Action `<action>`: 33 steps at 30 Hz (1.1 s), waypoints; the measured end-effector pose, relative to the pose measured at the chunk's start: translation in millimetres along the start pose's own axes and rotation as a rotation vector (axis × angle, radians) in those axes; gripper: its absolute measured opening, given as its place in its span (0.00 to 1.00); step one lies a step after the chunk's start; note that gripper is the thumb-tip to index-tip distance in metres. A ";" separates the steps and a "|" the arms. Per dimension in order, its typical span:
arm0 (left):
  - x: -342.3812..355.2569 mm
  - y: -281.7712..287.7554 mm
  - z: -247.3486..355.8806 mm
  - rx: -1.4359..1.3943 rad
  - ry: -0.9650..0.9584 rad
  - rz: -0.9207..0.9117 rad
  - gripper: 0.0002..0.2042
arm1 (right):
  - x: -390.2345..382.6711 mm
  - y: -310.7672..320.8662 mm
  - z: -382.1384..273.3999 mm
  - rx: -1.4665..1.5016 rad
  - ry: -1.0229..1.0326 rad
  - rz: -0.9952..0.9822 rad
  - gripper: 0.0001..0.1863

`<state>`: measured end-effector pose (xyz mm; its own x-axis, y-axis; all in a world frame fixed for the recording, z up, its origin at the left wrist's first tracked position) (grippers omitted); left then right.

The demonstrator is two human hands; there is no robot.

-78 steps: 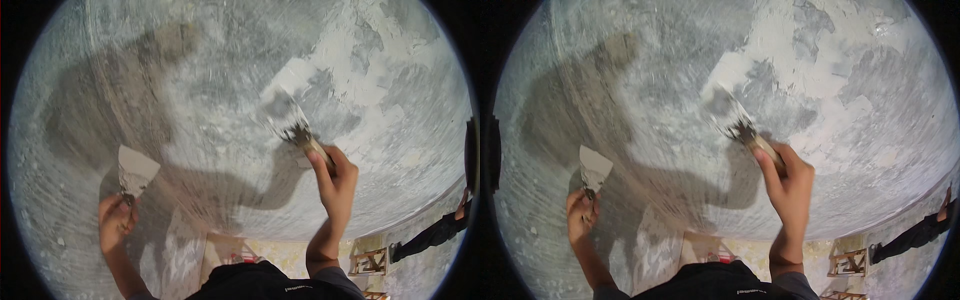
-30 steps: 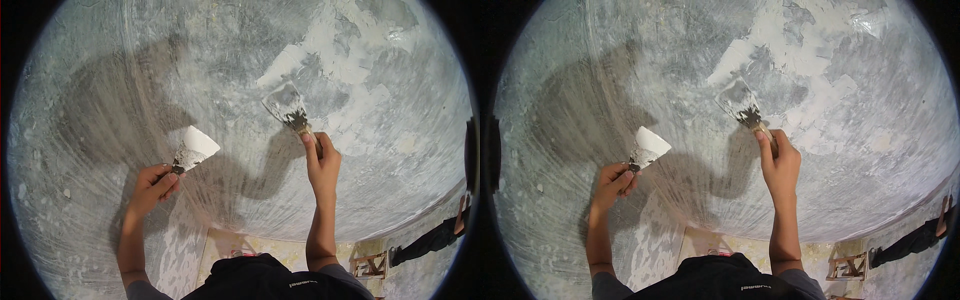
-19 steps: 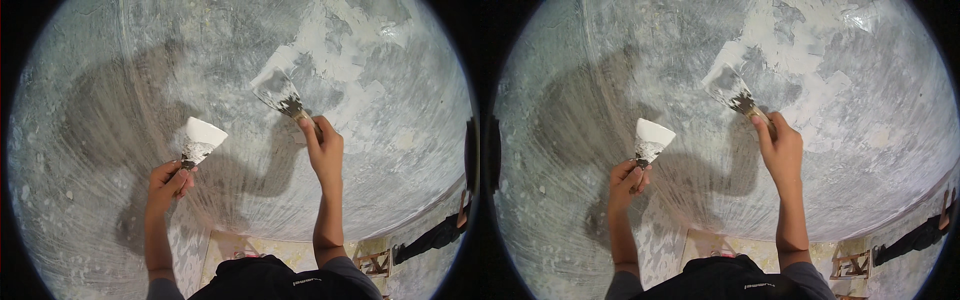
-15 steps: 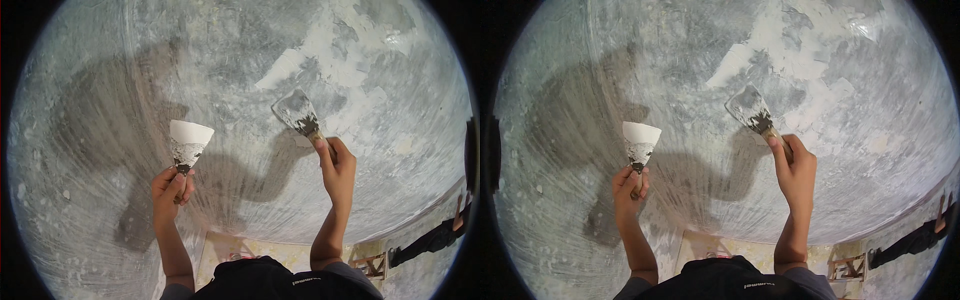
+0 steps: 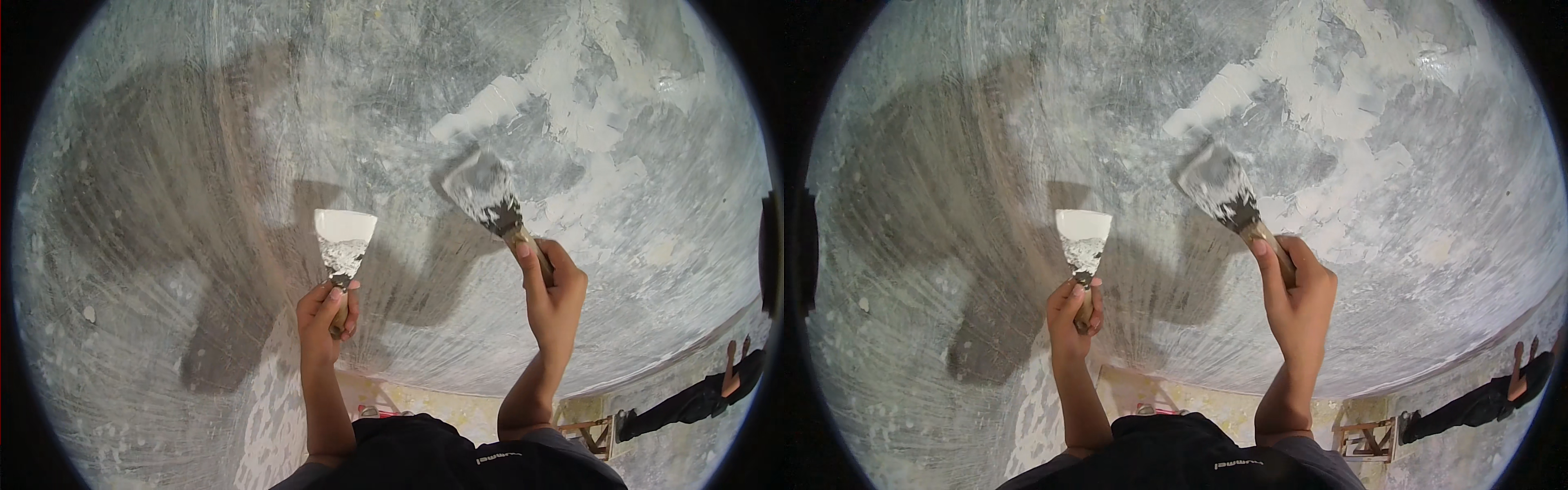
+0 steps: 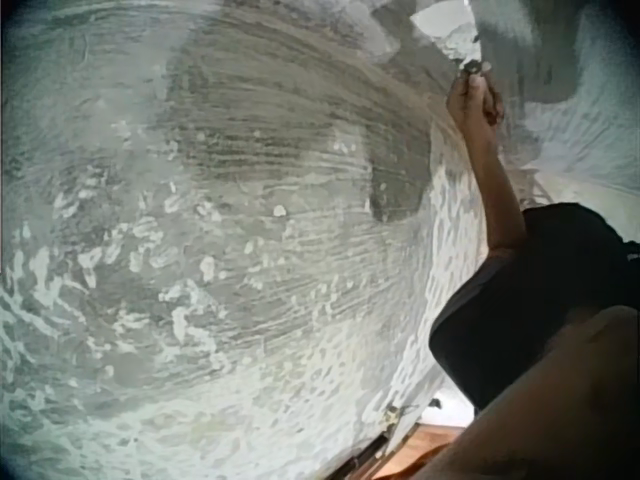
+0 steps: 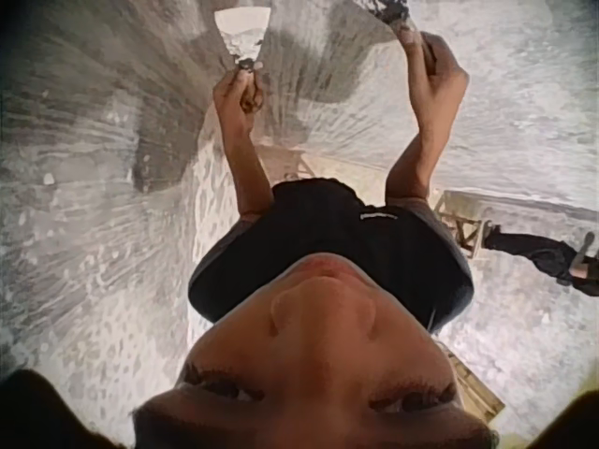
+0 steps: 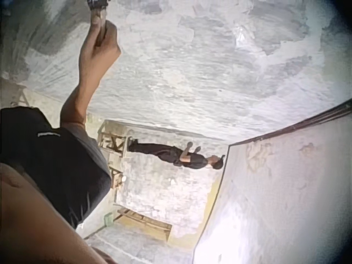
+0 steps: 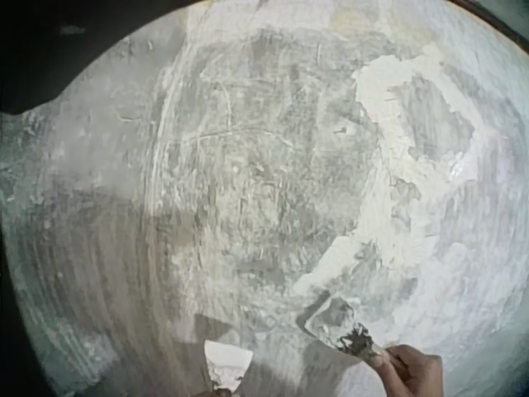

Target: The person applies plaster or wall compound to a damaged wall using metal scrapers.

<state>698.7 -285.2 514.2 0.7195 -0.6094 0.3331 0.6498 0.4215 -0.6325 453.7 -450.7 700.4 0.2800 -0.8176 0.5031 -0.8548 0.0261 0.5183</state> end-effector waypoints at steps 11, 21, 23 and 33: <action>-3.6 -41.8 -26.0 0.032 0.078 -0.087 0.16 | 9.2 21.2 28.6 0.051 -0.011 0.020 0.15; 1.8 -62.0 -35.4 0.153 0.068 -0.082 0.14 | -21.8 -20.0 55.2 0.623 -0.154 -0.422 0.11; 1.8 -70.2 -37.8 0.178 0.050 -0.118 0.13 | -26.2 -32.3 56.3 0.629 -0.180 -0.488 0.11; 15.7 -33.3 -37.4 0.191 -0.012 0.057 0.12 | -16.4 -34.5 63.2 0.343 -0.272 -0.316 0.16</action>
<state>679.1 -333.9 514.4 0.7587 -0.5735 0.3092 0.6417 0.5758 -0.5067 451.0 -474.5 630.6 0.4626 -0.8757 0.1388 -0.8535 -0.3975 0.3369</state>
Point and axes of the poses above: each hand's wrist, its own x-axis towards the middle knuckle, its own y-axis out of the back of the hand, z = x × y, the point moved 9 cm from there along x, towards the middle knuckle, and after that the axes turned 9 degrees about -y, right-handed, at the moved point
